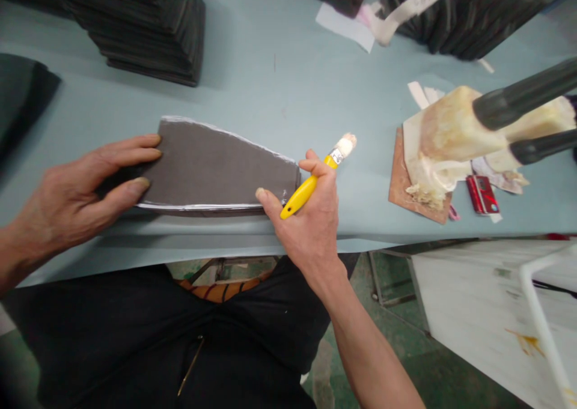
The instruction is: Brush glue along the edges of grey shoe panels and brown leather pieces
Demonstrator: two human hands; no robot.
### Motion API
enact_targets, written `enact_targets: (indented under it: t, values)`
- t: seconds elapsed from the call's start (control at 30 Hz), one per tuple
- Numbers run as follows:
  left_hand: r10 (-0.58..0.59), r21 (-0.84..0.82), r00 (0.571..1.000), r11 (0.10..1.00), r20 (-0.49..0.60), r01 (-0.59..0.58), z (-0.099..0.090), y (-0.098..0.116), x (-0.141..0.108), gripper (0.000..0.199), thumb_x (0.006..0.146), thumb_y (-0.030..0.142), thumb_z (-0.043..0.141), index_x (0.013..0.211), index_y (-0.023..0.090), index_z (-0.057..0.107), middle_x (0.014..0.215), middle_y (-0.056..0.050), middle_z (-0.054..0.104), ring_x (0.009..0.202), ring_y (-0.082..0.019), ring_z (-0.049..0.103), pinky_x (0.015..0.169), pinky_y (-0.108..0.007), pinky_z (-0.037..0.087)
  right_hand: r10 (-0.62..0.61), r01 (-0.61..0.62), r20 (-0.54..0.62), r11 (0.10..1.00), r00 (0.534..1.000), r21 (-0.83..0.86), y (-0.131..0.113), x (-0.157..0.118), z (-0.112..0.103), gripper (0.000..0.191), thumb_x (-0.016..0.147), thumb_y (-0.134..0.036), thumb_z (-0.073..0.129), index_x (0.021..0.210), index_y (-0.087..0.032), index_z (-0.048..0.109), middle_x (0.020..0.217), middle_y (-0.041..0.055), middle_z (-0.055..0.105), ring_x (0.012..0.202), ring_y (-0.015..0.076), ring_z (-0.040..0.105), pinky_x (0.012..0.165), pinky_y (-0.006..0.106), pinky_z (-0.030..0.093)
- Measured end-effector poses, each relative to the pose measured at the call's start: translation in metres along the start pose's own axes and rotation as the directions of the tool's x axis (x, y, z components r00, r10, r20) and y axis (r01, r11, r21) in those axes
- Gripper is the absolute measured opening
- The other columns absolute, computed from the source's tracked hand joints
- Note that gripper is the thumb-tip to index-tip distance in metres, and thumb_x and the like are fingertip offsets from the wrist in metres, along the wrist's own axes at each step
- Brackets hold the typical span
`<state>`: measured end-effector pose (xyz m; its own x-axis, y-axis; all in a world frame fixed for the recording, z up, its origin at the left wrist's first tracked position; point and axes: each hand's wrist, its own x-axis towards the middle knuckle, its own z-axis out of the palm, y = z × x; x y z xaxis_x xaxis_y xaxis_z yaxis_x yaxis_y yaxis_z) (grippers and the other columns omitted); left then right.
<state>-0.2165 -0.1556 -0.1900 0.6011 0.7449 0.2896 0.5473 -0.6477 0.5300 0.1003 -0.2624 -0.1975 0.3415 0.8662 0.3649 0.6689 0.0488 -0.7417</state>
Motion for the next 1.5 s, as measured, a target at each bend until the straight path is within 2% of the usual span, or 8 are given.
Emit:
enact_targets:
  t: [0.23, 0.67, 0.87, 1.0, 1.1, 1.27, 1.37, 1.5]
  values:
    - [0.000, 0.000, 1.000, 1.000, -0.001, 0.000, 0.000, -0.001, -0.001, 0.039, 0.112, 0.041, 0.053, 0.149, 0.030, 0.060, 0.167, 0.001, 0.059, 0.152, -0.021, 0.059, 0.132, -0.041, 0.043, 0.065, -0.064, 0.023, 0.997, 0.998, -0.054, 0.013, 0.002, 0.000, 0.074, 0.086, -0.063, 0.085, 0.137, -0.024, 0.048, 0.155, 0.0181, 0.053, 0.152, 0.0353, 0.052, 0.131, 0.069, 0.034]
    - [0.011, -0.004, 1.000, 1.000, 0.000, -0.011, 0.000, 0.000, -0.001, 0.040, 0.111, 0.042, 0.053, 0.149, 0.030, 0.061, 0.167, 0.002, 0.059, 0.152, -0.021, 0.058, 0.133, -0.038, 0.041, 0.121, -0.109, 0.126, 0.989, 0.985, -0.097, 0.015, 0.012, -0.038, 0.068, 0.084, -0.052, 0.087, 0.137, -0.026, 0.053, 0.137, 0.0117, 0.062, 0.136, 0.0320, 0.060, 0.126, 0.060, 0.045]
    - [-0.005, 0.003, 1.000, 1.000, 0.005, 0.005, -0.001, 0.001, -0.001, 0.040, 0.112, 0.043, 0.053, 0.149, 0.030, 0.061, 0.167, 0.001, 0.058, 0.152, -0.021, 0.059, 0.133, -0.039, 0.041, 0.143, -0.138, 0.137, 0.989, 0.980, -0.046, 0.009, 0.014, -0.027, 0.067, 0.084, -0.053, 0.085, 0.135, -0.026, 0.052, 0.132, 0.0095, 0.061, 0.137, 0.0305, 0.058, 0.127, 0.057, 0.045]
    - [0.007, 0.006, 1.000, 1.000, 0.006, -0.007, -0.001, 0.001, -0.002, 0.041, 0.112, 0.043, 0.053, 0.149, 0.027, 0.061, 0.167, 0.000, 0.058, 0.152, -0.021, 0.058, 0.133, -0.038, 0.041, 0.203, -0.183, 0.217, 0.977, 0.955, -0.111, 0.002, 0.016, -0.024, 0.077, 0.077, -0.061, 0.088, 0.134, -0.025, 0.051, 0.116, 0.0054, 0.057, 0.114, 0.0278, 0.063, 0.113, 0.055, 0.055]
    - [0.010, 0.001, 1.000, 1.000, 0.013, -0.010, 0.000, 0.001, -0.001, 0.042, 0.112, 0.044, 0.052, 0.149, 0.026, 0.060, 0.167, 0.000, 0.058, 0.152, -0.020, 0.058, 0.133, -0.038, 0.040, 0.248, -0.214, 0.224, 0.963, 0.942, -0.166, -0.001, 0.020, -0.035, 0.074, 0.078, -0.060, 0.085, 0.134, -0.025, 0.052, 0.122, 0.0070, 0.058, 0.108, 0.0260, 0.061, 0.107, 0.051, 0.057]
    - [0.007, 0.006, 1.000, 1.000, 0.011, -0.007, 0.000, 0.001, 0.000, 0.042, 0.113, 0.044, 0.052, 0.149, 0.024, 0.061, 0.167, 0.000, 0.058, 0.152, -0.019, 0.058, 0.133, -0.035, 0.039, 0.267, -0.223, 0.239, 0.955, 0.934, -0.196, -0.001, 0.027, -0.053, 0.072, 0.077, -0.059, 0.085, 0.132, -0.024, 0.053, 0.137, 0.0125, 0.059, 0.127, 0.0326, 0.058, 0.115, 0.055, 0.050]
    - [0.003, 0.005, 1.000, 1.000, 0.009, -0.003, -0.001, 0.000, 0.000, 0.043, 0.113, 0.046, 0.052, 0.149, 0.024, 0.061, 0.167, 0.000, 0.058, 0.152, -0.019, 0.058, 0.133, -0.035, 0.040, 0.251, -0.228, 0.238, 0.966, 0.938, -0.120, -0.003, 0.028, -0.047, 0.073, 0.077, -0.059, 0.086, 0.132, -0.025, 0.052, 0.137, 0.0121, 0.060, 0.129, 0.0322, 0.059, 0.113, 0.053, 0.051]
    - [-0.001, 0.003, 1.000, 1.000, 0.011, 0.001, -0.001, 0.000, -0.001, 0.043, 0.113, 0.046, 0.052, 0.149, 0.026, 0.061, 0.167, 0.001, 0.058, 0.152, -0.020, 0.058, 0.133, -0.038, 0.040, 0.271, -0.251, 0.266, 0.962, 0.925, -0.108, -0.007, 0.026, -0.033, 0.077, 0.075, -0.062, 0.088, 0.133, -0.026, 0.053, 0.119, 0.0060, 0.061, 0.102, 0.0249, 0.062, 0.098, 0.048, 0.057]
